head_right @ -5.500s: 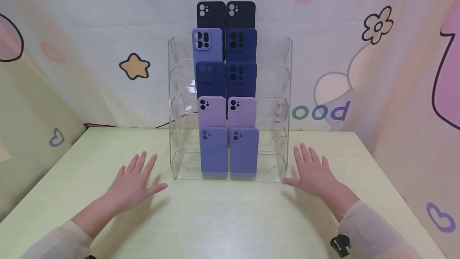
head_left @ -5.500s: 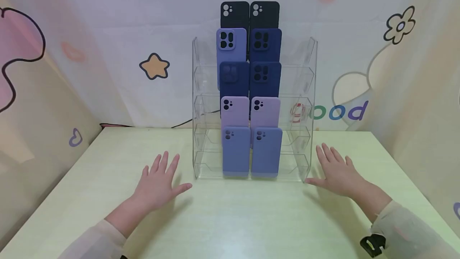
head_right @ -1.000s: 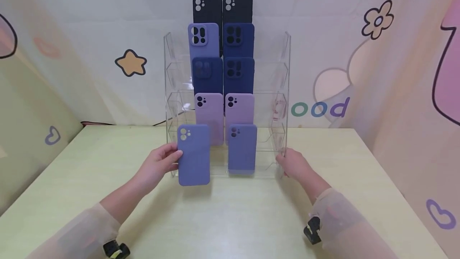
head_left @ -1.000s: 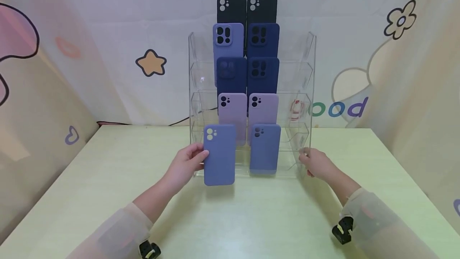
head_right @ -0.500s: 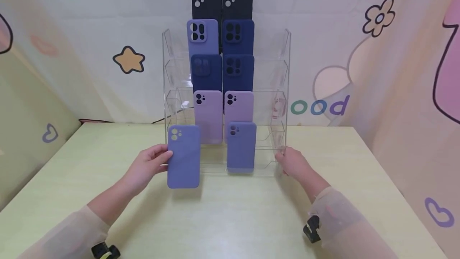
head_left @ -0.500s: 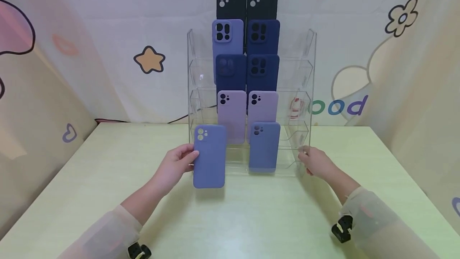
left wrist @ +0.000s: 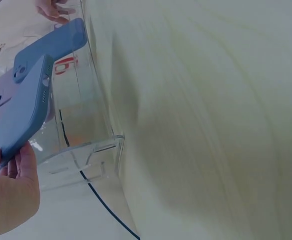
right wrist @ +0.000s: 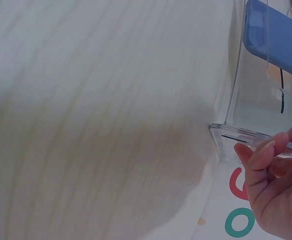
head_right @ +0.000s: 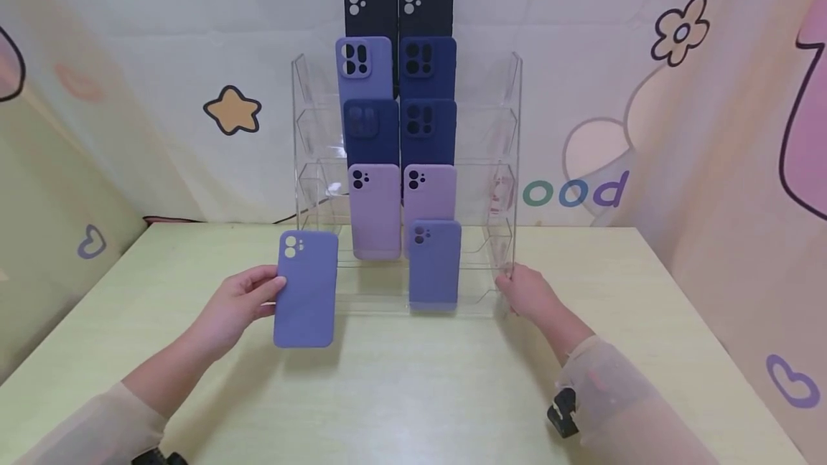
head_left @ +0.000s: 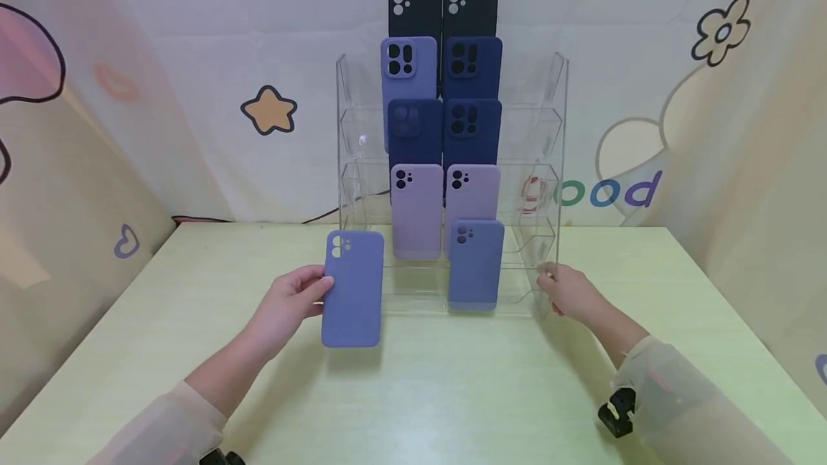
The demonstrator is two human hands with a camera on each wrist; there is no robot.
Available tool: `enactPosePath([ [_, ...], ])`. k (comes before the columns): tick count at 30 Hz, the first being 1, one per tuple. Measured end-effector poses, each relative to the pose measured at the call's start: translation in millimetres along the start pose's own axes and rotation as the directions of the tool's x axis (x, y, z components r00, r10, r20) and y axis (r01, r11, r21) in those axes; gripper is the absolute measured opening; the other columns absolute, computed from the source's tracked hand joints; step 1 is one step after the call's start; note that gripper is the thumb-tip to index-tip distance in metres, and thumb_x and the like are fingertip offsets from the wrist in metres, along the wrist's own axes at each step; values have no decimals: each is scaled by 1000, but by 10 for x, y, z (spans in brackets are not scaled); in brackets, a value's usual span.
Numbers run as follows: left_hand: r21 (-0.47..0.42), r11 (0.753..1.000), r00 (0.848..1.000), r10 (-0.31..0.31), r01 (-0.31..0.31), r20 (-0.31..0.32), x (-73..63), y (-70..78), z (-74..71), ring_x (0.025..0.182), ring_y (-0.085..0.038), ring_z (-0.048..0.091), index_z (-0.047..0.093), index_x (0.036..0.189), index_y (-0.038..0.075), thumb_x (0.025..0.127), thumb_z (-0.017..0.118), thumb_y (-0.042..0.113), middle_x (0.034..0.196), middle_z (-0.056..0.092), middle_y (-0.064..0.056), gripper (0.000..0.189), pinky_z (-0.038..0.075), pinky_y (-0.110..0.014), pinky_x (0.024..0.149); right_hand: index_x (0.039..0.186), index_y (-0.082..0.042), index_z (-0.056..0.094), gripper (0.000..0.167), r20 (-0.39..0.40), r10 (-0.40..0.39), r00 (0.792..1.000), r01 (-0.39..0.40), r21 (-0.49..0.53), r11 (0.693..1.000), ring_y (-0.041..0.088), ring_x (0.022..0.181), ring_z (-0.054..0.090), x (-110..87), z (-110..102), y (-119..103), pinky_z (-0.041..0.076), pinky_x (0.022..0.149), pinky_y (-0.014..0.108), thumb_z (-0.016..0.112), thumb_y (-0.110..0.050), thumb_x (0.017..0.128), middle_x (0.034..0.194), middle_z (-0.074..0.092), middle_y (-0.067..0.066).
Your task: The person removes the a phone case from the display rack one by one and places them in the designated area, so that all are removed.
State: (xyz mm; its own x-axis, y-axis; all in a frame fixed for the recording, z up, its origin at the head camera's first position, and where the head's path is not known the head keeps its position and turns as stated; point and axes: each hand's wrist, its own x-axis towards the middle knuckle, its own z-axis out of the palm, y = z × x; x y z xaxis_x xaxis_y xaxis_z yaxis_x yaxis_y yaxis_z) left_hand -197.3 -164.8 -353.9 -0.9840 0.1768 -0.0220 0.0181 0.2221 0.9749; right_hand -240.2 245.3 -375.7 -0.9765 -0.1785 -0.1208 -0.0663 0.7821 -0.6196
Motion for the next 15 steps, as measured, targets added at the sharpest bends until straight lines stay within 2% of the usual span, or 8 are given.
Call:
enactPosePath([
  [15,80,997,1000,-20,22,-16,-135,-30,-251,106,-30,58,45,131,-6,97,52,25,122,55,-23,47,48,-39,88,131,18,34,48,-7,-6,1000,6,-3,1000,12,43,40,-10,-6,-1,35,46,28,31,-13,95,50,41,0],
])
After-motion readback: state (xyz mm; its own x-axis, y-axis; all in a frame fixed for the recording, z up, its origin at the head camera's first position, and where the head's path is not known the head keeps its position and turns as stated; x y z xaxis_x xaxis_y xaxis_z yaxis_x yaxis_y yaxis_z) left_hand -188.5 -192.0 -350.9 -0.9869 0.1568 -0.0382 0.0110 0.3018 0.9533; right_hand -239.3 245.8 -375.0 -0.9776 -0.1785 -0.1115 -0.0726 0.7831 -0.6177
